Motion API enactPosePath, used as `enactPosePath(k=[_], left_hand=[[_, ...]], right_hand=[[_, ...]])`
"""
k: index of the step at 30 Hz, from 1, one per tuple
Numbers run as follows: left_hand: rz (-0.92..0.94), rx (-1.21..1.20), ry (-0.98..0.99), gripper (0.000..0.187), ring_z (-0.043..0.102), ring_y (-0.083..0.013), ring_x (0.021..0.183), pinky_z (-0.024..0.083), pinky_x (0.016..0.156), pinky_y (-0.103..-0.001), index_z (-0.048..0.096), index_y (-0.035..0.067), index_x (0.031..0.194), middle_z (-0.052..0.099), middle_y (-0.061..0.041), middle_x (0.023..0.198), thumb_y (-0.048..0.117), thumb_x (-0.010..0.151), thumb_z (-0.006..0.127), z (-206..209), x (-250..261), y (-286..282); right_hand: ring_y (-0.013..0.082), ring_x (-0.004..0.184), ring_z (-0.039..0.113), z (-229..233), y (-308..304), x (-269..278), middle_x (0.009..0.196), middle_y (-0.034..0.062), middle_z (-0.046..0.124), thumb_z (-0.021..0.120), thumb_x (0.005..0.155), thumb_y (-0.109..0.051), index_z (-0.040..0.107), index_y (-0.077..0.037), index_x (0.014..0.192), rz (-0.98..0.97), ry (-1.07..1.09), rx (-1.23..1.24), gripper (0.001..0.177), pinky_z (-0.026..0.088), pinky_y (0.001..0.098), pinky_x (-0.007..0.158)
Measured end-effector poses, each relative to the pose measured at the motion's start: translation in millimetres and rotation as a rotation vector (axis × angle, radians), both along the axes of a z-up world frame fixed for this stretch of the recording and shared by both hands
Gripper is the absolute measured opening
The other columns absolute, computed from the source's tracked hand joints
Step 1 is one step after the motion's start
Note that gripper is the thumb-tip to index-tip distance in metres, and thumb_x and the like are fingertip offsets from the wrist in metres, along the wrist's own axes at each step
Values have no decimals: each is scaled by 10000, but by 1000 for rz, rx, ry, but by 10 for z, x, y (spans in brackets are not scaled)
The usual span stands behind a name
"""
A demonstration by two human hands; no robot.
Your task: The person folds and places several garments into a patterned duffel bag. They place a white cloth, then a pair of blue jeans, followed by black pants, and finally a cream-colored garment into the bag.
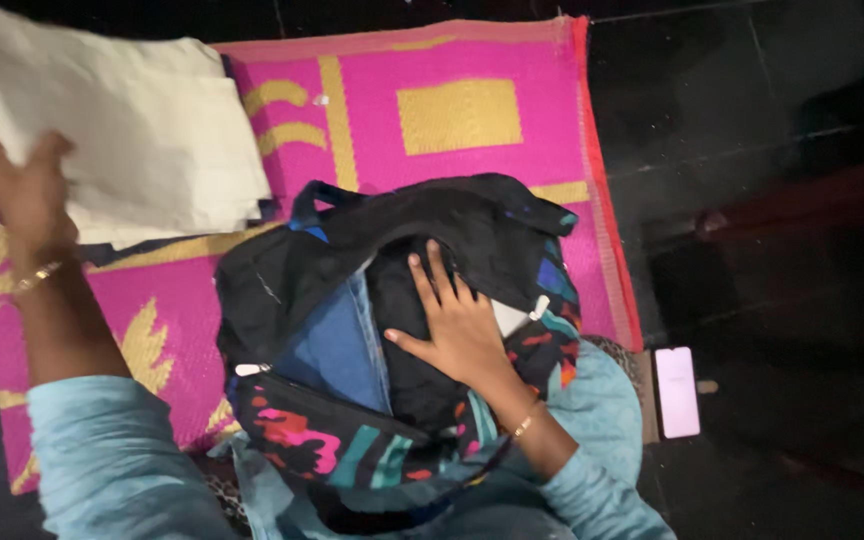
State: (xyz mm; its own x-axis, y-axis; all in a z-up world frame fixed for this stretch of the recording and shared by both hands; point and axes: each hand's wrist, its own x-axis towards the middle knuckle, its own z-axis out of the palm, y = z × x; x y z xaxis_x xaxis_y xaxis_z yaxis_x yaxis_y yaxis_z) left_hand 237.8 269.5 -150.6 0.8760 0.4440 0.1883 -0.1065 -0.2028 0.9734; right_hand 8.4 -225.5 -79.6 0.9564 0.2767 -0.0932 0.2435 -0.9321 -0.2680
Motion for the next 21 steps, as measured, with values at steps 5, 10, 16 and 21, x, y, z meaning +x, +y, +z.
enactPosePath(k=[5, 10, 16, 21], left_hand=[[-328, 255, -103, 380, 650, -131, 966, 536, 839, -263, 571, -36, 1328, 671, -66, 1159, -74, 952, 608, 1117, 23, -794], [-472, 447, -145, 360, 664, -150, 945, 546, 799, -305, 582, -11, 1303, 659, -88, 1151, 61, 956, 649, 2262, -908, -1691], [-964, 1081, -511, 527, 741, -278, 1086, 580, 799, -390, 668, 52, 1204, 720, -122, 1297, 161, 691, 707, 2876, -2957, -2592], [-963, 1233, -261, 220, 713, -414, 976, 571, 806, -475, 641, 94, 1041, 691, -181, 1201, 167, 836, 605, 2333, -3745, -3442]], right_hand=[[392, 1454, 401, -39, -45, -33, 1689, 227, 180, 575, 880, -728, 257, -65, 1620, 38, -181, 54, 1044, 405, 519, 1092], [363, 1464, 392, -39, -39, -34, 1686, 230, 178, 562, 878, -743, 238, -72, 1617, 39, -215, 48, 1050, 370, 525, 1131], [352, 1493, 388, -54, -129, -144, 1658, 199, 265, 589, 900, -653, 359, -101, 1500, 96, -6, 120, 848, 351, 520, 1179], [351, 1499, 397, -166, -340, -501, 1630, 200, 315, 635, 896, -547, 445, -96, 1358, 104, -23, 507, 673, 350, 517, 1190]])
